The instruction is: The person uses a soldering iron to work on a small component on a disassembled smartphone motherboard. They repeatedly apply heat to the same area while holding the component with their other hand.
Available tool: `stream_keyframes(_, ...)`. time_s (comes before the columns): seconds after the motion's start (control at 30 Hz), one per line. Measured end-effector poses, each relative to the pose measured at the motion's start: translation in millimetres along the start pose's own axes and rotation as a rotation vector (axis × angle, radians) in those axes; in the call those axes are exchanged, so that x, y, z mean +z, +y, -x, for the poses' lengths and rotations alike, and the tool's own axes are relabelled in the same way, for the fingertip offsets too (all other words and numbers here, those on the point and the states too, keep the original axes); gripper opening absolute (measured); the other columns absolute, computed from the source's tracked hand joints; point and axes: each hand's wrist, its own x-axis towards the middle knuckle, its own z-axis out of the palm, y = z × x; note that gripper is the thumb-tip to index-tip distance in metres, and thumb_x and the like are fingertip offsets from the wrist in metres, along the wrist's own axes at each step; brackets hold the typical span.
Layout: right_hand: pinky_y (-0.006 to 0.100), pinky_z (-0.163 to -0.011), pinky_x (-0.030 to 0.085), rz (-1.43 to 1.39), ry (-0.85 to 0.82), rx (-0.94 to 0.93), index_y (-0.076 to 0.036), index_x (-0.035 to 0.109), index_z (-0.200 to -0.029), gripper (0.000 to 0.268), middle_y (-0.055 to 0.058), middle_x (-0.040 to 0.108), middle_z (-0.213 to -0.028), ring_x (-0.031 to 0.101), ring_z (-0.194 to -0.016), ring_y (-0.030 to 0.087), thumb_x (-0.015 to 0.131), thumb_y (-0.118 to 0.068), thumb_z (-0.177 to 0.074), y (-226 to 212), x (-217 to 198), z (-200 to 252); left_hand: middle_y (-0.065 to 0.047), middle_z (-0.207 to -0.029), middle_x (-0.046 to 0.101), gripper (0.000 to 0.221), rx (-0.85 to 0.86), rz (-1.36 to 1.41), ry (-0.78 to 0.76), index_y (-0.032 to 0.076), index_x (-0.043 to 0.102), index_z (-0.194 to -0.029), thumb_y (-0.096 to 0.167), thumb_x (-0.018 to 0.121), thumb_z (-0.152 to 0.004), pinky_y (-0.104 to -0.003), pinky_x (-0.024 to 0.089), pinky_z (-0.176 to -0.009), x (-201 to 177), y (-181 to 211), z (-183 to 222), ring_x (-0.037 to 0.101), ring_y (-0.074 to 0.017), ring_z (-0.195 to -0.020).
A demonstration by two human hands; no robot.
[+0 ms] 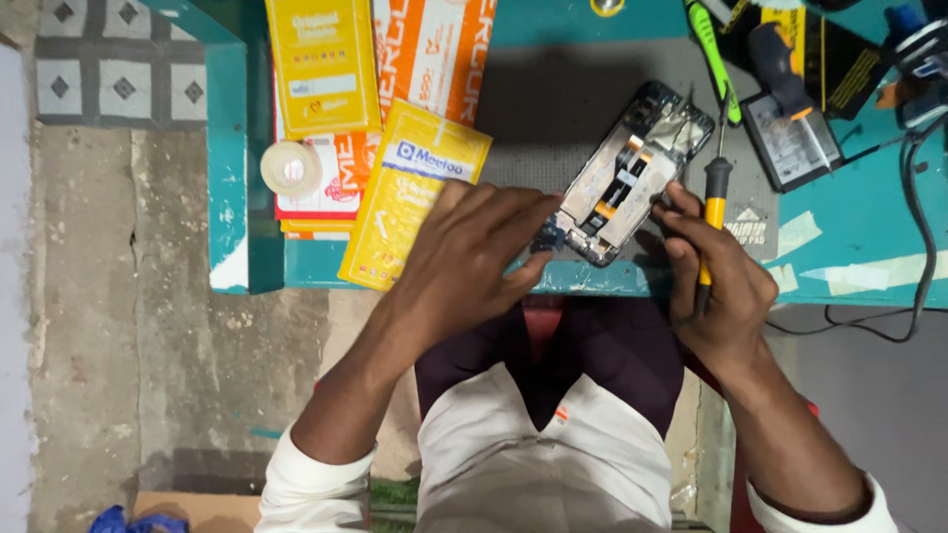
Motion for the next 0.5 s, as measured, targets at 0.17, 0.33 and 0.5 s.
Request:
stream_keyframes(0.17,0.036,-0.1,0.06,-0.011,0.001,0.015,0.009,0.06,-0.122,0.011,0.028,0.067,-0.135,0.074,-0.118,0.032,0.057,0.001,-0.114,0,2,1,-0.009,-0.123,0.066,0.058,-0.097,0.385,-0.048,0.007,0.056,-0.148,0.009,0.074,-0.093,-0.037,0.056,-0.09,18,16,12,0.067,-0.0274,-0.106)
stream_keyframes(0.33,0.036,-0.101,0.06,0.017,-0.01,0.002,0.009,0.06,-0.123,0.012,0.028,0.068,-0.135,0.074,-0.115,0.032,0.056,-0.001,-0.116,-1,1,2,-0.002,-0.102,0.063,0.063,-0.303,0.647,-0.057,0.013,0.06,-0.146,0.0,0.081,-0.088,-0.023,0.05,-0.063,24,30,19,0.052,-0.0087,-0.069)
stream_keyframes(0.5,0.037,-0.102,0.06,0.008,-0.01,-0.01,0.01,0.059,-0.123,0.013,0.03,0.067,-0.135,0.074,-0.115,0.032,0.055,-0.001,-0.117,1,1,3,0.002,-0.104,0.063,0.062,-0.303,0.686,-0.027,0.015,0.062,-0.144,-0.001,0.082,-0.088,-0.019,0.048,-0.065,20,32,20,0.051,-0.0045,-0.07)
